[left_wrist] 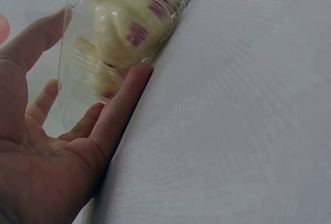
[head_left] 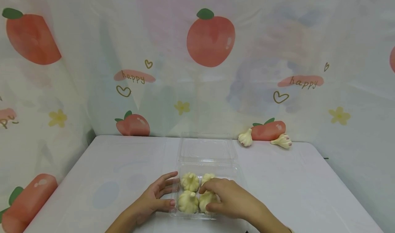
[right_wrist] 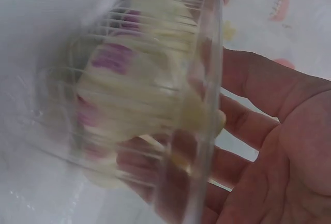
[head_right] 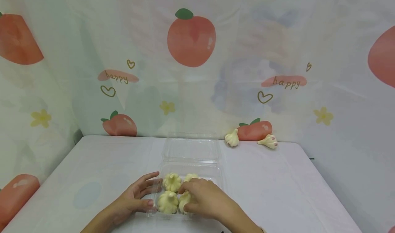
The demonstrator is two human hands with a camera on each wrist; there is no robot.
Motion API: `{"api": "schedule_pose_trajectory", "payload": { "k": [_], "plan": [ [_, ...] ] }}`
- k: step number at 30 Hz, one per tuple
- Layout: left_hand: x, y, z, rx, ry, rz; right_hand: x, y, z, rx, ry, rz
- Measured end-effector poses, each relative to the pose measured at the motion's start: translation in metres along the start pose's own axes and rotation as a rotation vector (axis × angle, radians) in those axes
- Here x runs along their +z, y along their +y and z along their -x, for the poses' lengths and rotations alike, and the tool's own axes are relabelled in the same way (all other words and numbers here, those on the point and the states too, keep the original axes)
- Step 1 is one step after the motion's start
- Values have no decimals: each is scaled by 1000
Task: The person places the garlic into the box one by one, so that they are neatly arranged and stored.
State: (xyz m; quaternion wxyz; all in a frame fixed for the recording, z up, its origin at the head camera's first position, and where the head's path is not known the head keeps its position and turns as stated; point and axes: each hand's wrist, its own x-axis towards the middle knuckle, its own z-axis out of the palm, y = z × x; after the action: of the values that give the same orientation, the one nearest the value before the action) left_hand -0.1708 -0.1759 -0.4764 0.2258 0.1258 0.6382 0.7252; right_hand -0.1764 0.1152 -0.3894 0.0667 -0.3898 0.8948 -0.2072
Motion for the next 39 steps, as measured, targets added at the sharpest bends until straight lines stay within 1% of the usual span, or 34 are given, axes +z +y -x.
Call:
{"api": "schedule_pose_trajectory", "payload": {
  "k": [6,10,16,21,23,32,39],
  "plan": [
    [0,-1,0,4,2,-3,-11,0,6,-14,50,-41],
    [0,-2,0,3,0,-1,-20,0,12,0,82,-67],
    [0,-1,0,1,-2,-2,-34,3,20,15,167,-95],
    [0,-1,0,0,0,-7,-43,9,22,15,232,-101],
    [0,-2,0,-1,1,-6,-46,12,23,29,252,-104],
    [-1,-1,0,-3,0,0,-58,29,23,118,290,-133],
    [-1,-2,0,0,-8,10,-63,47,24,115,313,-216]
  ]
}}
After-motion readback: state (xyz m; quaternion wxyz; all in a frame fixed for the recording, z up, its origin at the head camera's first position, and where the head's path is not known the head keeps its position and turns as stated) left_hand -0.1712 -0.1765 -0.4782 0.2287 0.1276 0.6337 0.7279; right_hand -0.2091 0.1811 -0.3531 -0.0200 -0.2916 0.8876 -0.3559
